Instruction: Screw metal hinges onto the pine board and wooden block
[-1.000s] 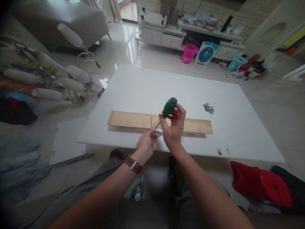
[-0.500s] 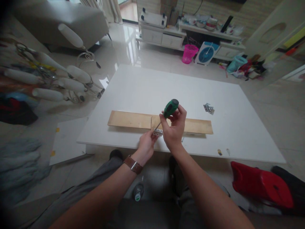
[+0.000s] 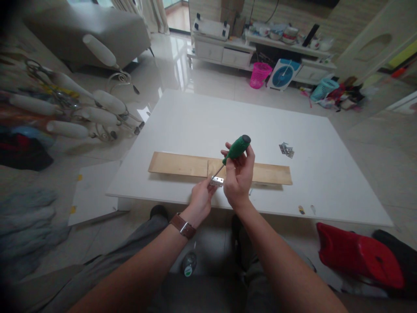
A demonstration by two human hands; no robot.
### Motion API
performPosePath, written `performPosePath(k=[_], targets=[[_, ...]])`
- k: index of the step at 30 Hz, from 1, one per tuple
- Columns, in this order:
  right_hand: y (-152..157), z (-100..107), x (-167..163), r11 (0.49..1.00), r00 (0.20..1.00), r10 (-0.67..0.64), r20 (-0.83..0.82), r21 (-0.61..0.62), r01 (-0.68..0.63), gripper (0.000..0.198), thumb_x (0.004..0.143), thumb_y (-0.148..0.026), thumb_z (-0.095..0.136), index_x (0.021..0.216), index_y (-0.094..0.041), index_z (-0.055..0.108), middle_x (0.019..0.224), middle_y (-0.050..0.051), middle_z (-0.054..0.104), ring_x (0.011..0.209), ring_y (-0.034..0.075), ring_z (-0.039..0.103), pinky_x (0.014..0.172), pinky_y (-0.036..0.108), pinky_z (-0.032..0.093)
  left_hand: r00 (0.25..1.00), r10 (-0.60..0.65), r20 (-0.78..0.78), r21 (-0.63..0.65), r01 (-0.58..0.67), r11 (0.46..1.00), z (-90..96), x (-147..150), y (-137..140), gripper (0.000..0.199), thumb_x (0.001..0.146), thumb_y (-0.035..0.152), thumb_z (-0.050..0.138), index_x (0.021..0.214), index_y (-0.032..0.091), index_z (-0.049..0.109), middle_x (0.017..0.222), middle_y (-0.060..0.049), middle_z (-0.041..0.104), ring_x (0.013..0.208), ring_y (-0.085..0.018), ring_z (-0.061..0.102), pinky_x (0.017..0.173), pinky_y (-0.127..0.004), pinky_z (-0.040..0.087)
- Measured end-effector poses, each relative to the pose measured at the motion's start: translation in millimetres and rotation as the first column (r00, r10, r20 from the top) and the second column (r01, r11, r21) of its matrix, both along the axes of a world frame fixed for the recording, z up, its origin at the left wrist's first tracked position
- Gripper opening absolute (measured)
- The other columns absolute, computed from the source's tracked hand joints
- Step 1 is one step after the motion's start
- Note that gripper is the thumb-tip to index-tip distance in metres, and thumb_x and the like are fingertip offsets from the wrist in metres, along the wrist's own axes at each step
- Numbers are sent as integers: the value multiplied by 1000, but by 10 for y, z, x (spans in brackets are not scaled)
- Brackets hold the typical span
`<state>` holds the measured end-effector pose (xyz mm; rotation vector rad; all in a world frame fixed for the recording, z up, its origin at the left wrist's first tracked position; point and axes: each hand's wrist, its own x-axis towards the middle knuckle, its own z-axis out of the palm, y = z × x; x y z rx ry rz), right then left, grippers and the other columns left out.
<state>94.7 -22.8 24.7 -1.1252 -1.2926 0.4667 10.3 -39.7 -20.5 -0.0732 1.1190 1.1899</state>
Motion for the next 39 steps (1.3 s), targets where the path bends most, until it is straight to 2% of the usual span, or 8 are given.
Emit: performPosePath(k=[6,9,13,17,22,25,33,39], targets=[[34,14,28,995,996,-72,51,68,68,53,103,-36,50,153,-35,36,119,7,68,93,21,72,90,45,62,1000,6,-14,4,-6,1000,-24,7,0,26,98,9,66,73,12,70,76,-5,72,69,-12,66,78,-28,53],[51,54,75,988,985,-145,91,57,140,50,98,-38,55,146,-32,45,111,6,64,87,21,66,80,41,59,1000,-1,-20,9,1,1000,-33,7,-5,24,97,8,66,74,12,70,75,-5,72,69,-11,66,77,-27,53],[74,126,160,973,956,-85,280,-184,141,23,85,-40,72,100,-25,64,85,-1,61,72,17,55,69,32,48,1000,-5,-11,10,5,1000,-68,8,-8,20,94,10,71,75,13,70,76,-5,74,69,-12,67,77,-27,53],[107,121,225,869,870,150,470,-482,110,26,82,-43,76,75,-23,61,63,-5,54,63,14,47,63,29,35,1000,-4,-7,47,5,999,-135,12,-8,17,92,17,78,77,13,70,80,-7,75,72,-14,69,80,-29,54],[126,47,245,745,738,357,573,-651,146,18,88,-38,72,83,-22,73,77,2,73,75,19,64,69,28,41,1000,-6,10,80,6,997,-199,20,-11,19,89,19,80,77,14,67,77,-6,74,73,-14,69,83,-30,55],[125,33,218,709,710,409,574,-690,149,17,89,-35,72,80,-21,76,77,4,77,76,21,68,68,28,42,1000,1,10,73,-2,997,-209,28,-10,18,89,17,78,75,14,67,76,-5,73,73,-13,68,86,-31,56],[106,61,147,713,674,449,587,-690,127,12,90,-22,68,84,-19,77,82,5,79,79,20,70,69,27,41,1000,9,22,94,-11,995,-196,24,-23,19,84,19,83,75,15,67,77,-5,74,74,-14,69,91,-35,56],[59,146,71,742,519,469,715,-638,207,16,92,-19,61,80,-21,72,83,7,78,77,21,66,66,29,33,999,20,48,100,-25,995,-194,30,-26,13,80,12,77,72,15,67,75,-4,74,75,-13,69,91,-33,56]])
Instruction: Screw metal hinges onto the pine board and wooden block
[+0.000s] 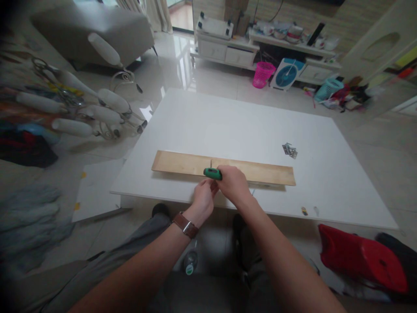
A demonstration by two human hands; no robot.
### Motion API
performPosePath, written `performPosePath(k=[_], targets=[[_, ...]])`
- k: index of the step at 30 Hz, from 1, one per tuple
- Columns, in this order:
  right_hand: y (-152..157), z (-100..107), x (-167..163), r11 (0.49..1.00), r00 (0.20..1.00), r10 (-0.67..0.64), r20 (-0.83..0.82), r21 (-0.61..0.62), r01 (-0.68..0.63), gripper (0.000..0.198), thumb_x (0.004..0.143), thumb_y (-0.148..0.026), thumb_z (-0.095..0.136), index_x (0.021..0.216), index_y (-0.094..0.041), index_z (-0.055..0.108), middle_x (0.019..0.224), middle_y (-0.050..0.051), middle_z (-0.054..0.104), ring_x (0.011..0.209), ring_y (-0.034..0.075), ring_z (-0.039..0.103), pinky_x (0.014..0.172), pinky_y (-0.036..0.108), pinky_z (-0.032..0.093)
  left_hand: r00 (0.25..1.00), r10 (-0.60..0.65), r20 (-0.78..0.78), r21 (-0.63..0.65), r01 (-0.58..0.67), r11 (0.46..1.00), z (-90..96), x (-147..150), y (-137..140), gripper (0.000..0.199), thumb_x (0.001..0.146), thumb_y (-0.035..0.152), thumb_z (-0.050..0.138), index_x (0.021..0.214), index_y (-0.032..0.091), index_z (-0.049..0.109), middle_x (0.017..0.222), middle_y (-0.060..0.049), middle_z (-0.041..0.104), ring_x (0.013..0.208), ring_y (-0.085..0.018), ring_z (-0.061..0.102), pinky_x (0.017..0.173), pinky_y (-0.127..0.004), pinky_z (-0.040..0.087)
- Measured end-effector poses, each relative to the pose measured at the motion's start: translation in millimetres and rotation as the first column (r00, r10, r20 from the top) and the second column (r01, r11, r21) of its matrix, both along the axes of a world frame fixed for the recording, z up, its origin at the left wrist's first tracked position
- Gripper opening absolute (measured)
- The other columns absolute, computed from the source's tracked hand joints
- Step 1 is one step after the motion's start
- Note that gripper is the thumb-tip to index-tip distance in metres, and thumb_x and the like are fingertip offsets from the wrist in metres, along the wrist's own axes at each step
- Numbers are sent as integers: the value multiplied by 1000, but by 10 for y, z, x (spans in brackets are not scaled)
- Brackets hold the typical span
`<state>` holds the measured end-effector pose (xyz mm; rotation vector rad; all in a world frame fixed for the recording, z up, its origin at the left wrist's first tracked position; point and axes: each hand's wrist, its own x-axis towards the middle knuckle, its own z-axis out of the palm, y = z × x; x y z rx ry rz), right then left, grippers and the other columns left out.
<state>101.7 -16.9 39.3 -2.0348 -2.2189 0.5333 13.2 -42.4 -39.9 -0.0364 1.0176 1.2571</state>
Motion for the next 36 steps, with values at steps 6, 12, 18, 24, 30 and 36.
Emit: performPosePath(k=[6,12,18,24,30,36], targets=[[-40,8,-32,994,990,93,105,47,-98,16,94,-16,58,91,-22,72,98,8,80,83,21,66,67,31,29,1000,-7,-6,-26,6,1000,23,5,10,11,82,12,75,73,15,68,74,-3,72,70,-13,66,84,-31,55],[-16,-10,-16,999,981,-32,193,-12,35,25,101,-39,61,96,-21,76,100,13,81,82,25,70,64,33,29,1000,6,-4,-13,-6,1000,64,-2,10,13,84,6,70,74,14,68,77,-5,74,74,-13,69,91,-33,57],[-33,-8,-56,999,976,-10,218,-30,16,18,99,-29,59,96,-22,75,98,13,82,83,27,73,63,34,27,1000,18,-8,-41,-19,999,63,8,9,16,84,4,67,72,15,65,73,-3,71,70,-12,67,89,-31,57],[-44,-47,-47,998,983,60,176,12,-63,11,95,-20,58,96,-22,69,104,11,80,86,25,70,64,34,27,999,-9,-38,-24,8,1000,18,3,11,11,78,7,70,72,16,67,74,-2,71,72,-13,66,84,-29,55],[-27,-63,-27,999,989,51,138,-3,-51,12,98,-20,57,94,-22,68,101,10,79,86,24,67,67,33,28,1000,-14,-27,-7,14,1000,-8,5,11,10,78,10,71,72,16,67,76,-4,73,74,-13,67,87,-30,55],[-45,-53,-46,995,991,90,103,23,-92,12,94,-13,57,90,-21,65,103,9,76,86,22,66,67,33,30,999,-7,-36,-20,6,1000,29,3,14,11,78,8,69,71,16,67,72,-2,71,70,-12,64,80,-28,53]])
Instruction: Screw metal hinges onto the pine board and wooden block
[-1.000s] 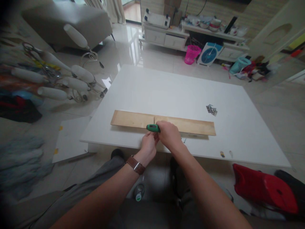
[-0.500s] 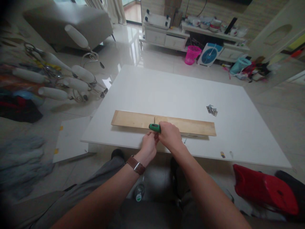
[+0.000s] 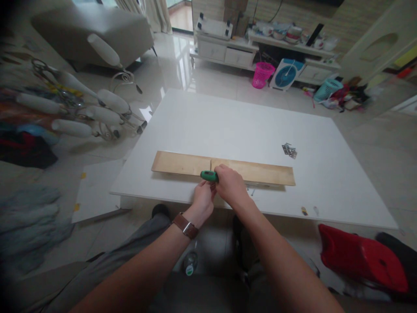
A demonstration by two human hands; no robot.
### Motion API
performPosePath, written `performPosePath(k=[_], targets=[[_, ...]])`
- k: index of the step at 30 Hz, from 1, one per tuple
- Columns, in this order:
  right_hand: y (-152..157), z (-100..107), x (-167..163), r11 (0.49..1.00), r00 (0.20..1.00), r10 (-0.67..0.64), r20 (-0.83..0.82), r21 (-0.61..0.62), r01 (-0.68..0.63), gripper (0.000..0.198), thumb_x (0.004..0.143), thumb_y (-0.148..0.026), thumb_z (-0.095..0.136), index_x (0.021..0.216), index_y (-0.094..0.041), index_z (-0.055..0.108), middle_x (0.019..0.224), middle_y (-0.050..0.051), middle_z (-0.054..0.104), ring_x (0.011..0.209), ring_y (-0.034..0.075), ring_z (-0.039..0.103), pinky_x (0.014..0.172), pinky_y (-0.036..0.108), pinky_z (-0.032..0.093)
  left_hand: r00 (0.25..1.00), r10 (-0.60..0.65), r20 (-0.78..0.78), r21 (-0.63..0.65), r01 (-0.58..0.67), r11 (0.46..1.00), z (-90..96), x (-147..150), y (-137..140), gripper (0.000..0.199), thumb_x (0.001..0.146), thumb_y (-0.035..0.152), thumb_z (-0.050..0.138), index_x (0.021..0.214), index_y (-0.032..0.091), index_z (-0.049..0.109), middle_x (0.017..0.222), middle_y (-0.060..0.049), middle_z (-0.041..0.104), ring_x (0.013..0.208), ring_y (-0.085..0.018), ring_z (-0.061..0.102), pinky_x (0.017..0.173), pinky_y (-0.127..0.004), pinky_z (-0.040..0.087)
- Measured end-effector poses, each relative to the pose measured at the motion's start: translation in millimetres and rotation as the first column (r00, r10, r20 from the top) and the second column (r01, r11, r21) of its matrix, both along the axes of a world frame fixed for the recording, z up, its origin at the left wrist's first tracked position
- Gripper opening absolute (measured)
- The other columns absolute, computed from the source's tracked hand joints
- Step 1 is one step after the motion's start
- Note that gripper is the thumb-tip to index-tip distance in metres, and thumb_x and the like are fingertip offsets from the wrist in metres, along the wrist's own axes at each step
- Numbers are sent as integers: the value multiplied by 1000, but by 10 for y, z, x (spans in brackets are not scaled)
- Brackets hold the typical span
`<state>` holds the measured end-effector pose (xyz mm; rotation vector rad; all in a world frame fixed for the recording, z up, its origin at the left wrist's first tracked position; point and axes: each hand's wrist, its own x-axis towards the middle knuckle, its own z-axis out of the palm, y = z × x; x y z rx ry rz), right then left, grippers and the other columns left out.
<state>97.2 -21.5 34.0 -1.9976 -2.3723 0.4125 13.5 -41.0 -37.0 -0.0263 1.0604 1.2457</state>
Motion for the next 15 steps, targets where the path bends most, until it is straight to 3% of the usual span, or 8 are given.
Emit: performPosePath(k=[8,15], targets=[[18,19,-4,999,999,-43,-19,-6,43,11,97,-19,57,91,-21,66,99,9,77,85,23,64,69,33,29,1000,10,12,0,-10,1000,6,-7,-1,13,79,8,72,71,15,66,76,-4,72,73,-13,67,86,-31,54],[2,5,-3,999,999,-23,-32,25,24,11,95,-14,57,91,-20,65,102,10,75,83,21,62,68,33,28,1000,12,10,20,-12,1000,4,-10,1,13,80,9,72,71,15,67,73,-2,70,70,-11,64,81,-28,52]])
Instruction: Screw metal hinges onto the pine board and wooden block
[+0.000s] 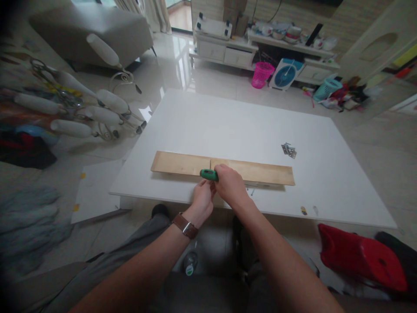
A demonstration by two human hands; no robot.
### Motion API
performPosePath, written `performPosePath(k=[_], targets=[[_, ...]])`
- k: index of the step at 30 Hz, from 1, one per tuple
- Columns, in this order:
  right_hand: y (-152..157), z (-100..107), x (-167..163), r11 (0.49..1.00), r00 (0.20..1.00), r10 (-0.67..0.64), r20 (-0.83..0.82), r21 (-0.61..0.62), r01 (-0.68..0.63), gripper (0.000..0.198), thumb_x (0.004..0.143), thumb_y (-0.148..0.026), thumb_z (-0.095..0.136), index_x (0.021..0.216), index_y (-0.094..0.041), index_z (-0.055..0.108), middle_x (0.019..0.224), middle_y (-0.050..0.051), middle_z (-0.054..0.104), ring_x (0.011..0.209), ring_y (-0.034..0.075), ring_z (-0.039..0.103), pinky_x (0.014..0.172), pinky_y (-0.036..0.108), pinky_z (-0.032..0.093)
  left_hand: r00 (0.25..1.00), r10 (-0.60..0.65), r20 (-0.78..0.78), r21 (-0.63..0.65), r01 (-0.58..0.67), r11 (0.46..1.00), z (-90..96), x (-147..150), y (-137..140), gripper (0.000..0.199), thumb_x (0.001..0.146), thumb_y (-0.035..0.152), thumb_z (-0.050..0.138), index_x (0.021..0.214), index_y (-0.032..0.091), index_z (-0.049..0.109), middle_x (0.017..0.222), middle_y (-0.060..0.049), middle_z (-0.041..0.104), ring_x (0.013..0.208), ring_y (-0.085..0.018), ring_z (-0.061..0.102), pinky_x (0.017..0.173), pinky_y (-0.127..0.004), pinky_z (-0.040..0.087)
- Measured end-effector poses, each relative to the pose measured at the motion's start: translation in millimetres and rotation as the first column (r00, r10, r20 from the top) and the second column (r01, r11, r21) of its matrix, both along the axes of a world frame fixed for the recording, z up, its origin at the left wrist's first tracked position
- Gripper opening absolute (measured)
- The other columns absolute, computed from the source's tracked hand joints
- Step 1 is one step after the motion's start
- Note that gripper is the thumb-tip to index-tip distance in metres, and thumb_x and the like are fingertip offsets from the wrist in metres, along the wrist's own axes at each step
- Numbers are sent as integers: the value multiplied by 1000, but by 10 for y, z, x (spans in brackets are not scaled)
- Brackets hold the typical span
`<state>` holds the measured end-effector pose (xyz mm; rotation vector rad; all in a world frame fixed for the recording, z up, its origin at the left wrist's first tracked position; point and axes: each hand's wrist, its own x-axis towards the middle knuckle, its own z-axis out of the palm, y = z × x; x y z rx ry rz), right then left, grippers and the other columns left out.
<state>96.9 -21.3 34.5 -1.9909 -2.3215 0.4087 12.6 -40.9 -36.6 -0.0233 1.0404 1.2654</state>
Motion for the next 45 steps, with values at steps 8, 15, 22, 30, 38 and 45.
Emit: performPosePath(k=[8,15,22,30,38,45], targets=[[24,17,1,996,996,-86,20,-19,87,9,98,-24,60,93,-20,67,97,11,79,84,23,66,68,32,29,1000,-2,10,0,2,1000,11,-1,-1,14,85,7,75,74,14,68,76,-4,73,73,-12,67,87,-30,55],[34,69,1,985,987,-138,85,-94,146,21,103,-31,58,95,-19,72,99,15,81,85,25,70,67,33,29,1000,-13,-3,13,13,1000,4,0,-2,14,87,13,79,77,13,70,82,-7,77,78,-14,71,92,-33,56],[17,18,6,999,999,-33,21,-38,34,11,95,-14,57,95,-20,66,99,10,77,84,22,65,68,32,29,1000,5,-3,-37,-5,999,36,-6,11,19,88,4,70,72,13,67,71,-2,71,69,-11,66,82,-28,54],[23,-42,49,999,995,36,-92,12,-36,11,94,-15,58,86,-21,62,95,8,71,82,21,59,68,31,30,1000,13,16,-37,-13,999,51,-1,7,20,87,6,70,70,15,65,72,-3,72,69,-11,67,81,-27,54],[55,-91,79,999,992,-50,-117,13,52,15,88,-11,60,78,-22,57,83,5,69,74,20,54,68,31,28,1000,8,11,-20,-8,1000,26,-1,-1,17,80,12,84,74,14,68,76,-4,73,74,-13,69,85,-29,56],[55,-68,147,992,961,24,-277,129,12,15,80,-8,60,77,-22,57,83,3,64,78,20,57,71,29,34,1000,21,0,-11,-21,1000,-1,2,-1,19,83,17,84,76,15,66,76,-3,72,71,-12,67,84,-30,55]])
